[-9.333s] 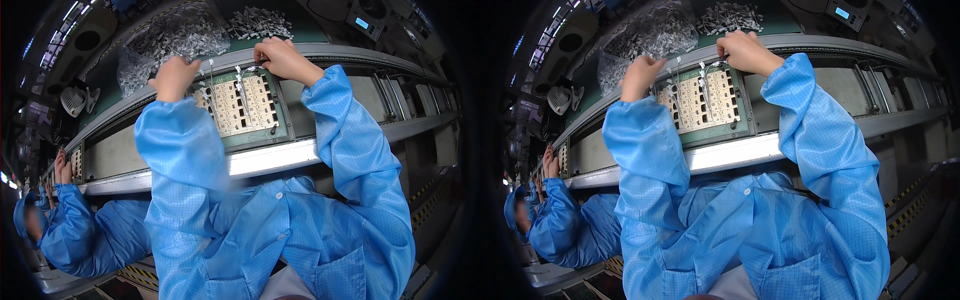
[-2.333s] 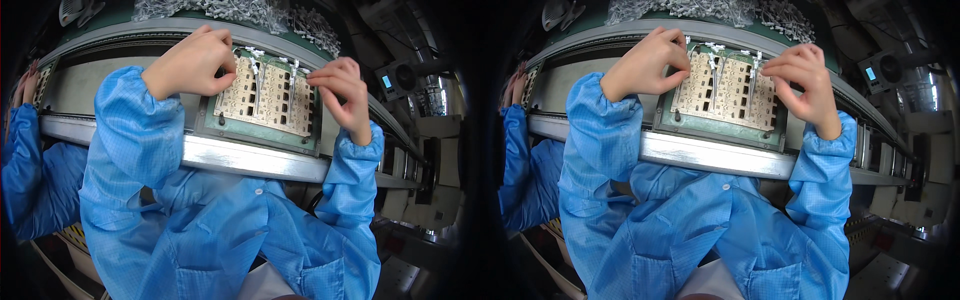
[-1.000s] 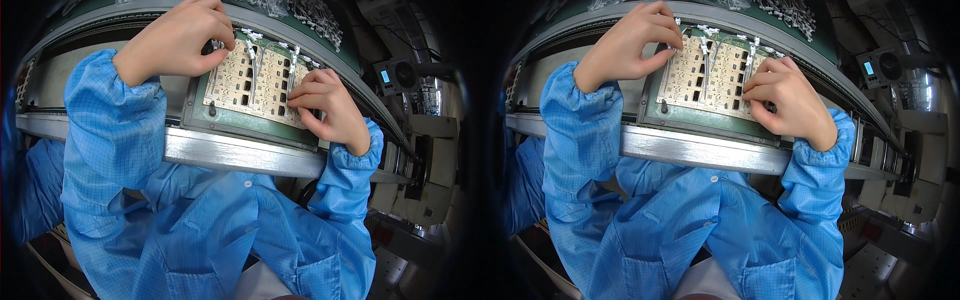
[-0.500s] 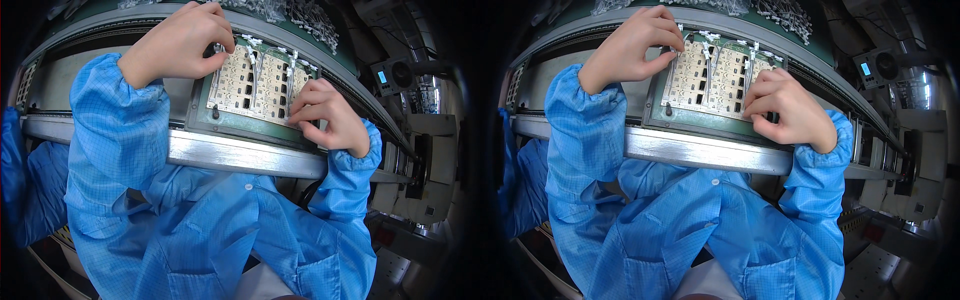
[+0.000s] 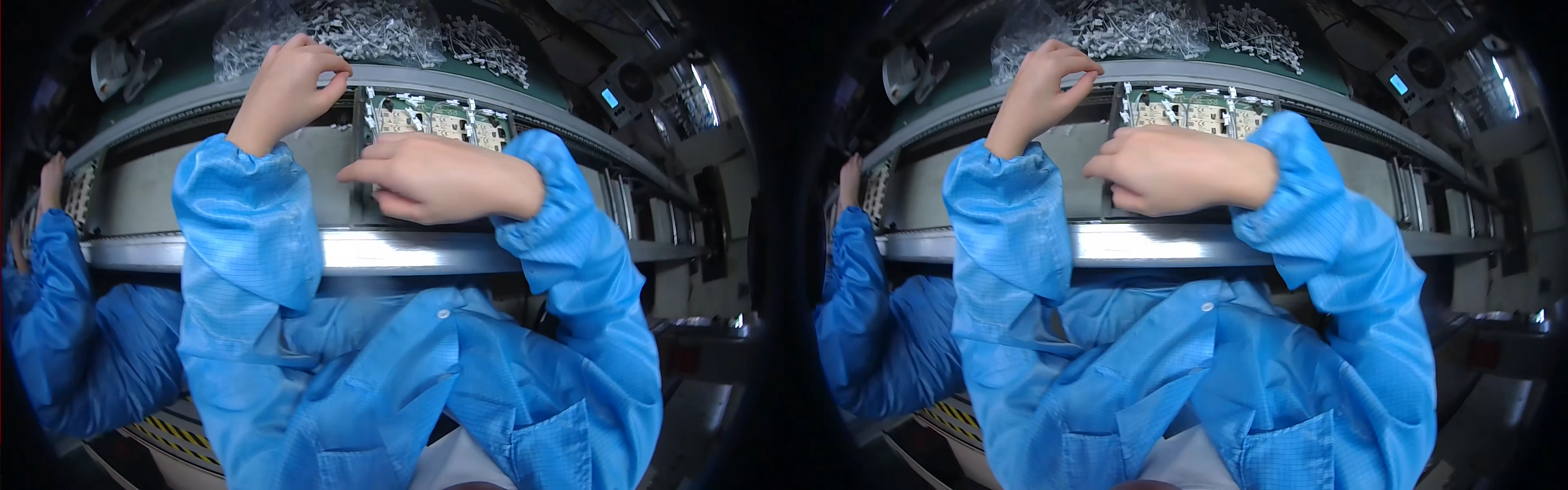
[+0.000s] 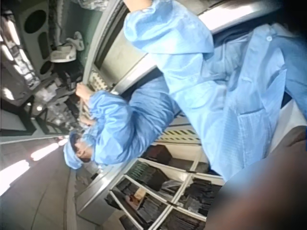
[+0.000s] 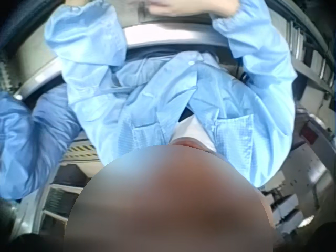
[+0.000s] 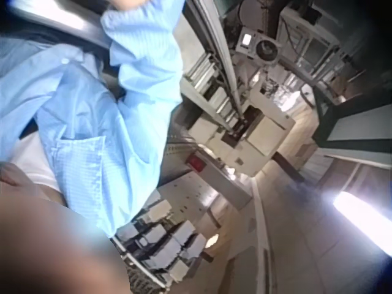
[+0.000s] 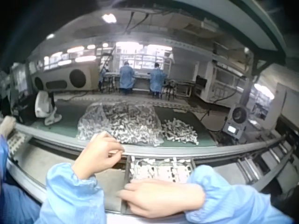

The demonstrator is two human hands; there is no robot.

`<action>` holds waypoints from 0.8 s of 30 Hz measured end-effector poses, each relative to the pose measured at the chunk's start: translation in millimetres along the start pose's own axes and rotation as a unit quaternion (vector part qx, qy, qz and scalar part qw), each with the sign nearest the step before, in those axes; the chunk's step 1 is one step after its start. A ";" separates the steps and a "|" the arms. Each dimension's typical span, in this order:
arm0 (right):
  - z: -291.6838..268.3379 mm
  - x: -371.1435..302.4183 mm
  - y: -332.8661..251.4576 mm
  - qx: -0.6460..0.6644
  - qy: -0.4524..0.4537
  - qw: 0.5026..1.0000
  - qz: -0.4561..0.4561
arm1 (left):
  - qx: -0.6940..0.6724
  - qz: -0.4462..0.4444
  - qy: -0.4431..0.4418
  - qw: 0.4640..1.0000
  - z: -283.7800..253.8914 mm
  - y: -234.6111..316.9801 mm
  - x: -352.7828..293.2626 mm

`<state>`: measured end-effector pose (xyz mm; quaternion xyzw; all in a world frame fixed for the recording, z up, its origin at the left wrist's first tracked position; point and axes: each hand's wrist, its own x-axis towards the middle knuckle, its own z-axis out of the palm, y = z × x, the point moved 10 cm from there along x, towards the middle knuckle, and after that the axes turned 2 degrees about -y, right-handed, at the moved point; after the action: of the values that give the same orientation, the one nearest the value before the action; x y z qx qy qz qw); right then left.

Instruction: Insert small electronic components into a circuit board on a production line.

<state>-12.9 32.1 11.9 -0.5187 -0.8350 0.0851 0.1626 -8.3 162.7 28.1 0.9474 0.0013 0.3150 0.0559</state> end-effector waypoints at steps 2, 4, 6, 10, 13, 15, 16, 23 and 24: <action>15.9 27.3 -10.6 -0.024 -0.014 1.000 -0.014 | -0.014 -0.044 0.018 0.999 -10.2 -21.2 -2.4; 39.6 42.2 -5.9 -0.129 -0.125 0.984 0.014 | -0.020 -0.044 0.024 0.999 -14.5 -24.8 -4.3; 44.8 52.2 -0.9 -0.165 -0.123 0.978 0.030 | -0.004 -0.085 0.024 0.996 -14.7 -34.8 -8.3; 39.5 47.3 12.0 -0.223 -0.082 0.970 0.053 | -0.030 -0.066 0.001 0.997 -11.5 -18.7 -2.0; 38.9 40.7 14.6 -0.224 -0.075 0.969 0.067 | -0.043 -0.061 0.003 0.997 -11.1 -18.2 -1.1; 42.0 36.7 16.4 -0.238 -0.099 0.963 0.078 | -0.052 -0.063 0.003 0.997 -12.1 -22.1 -1.6; 40.7 33.7 17.8 -0.239 -0.097 0.963 0.084 | -0.054 -0.057 0.001 0.997 -15.2 -22.7 -4.8; 8.9 -83.8 64.1 -0.251 -0.199 0.921 0.223 | -0.039 -0.039 0.002 0.999 -10.5 -7.5 1.5; 2.8 -110.9 73.2 -0.281 -0.221 0.897 0.259 | -0.040 -0.040 -0.003 0.998 -7.7 -5.9 4.0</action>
<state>92.8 -34.1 -33.8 -0.7085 -0.6747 -0.0016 -0.2068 -9.5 169.5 35.9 0.9445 0.0267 0.3096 0.1063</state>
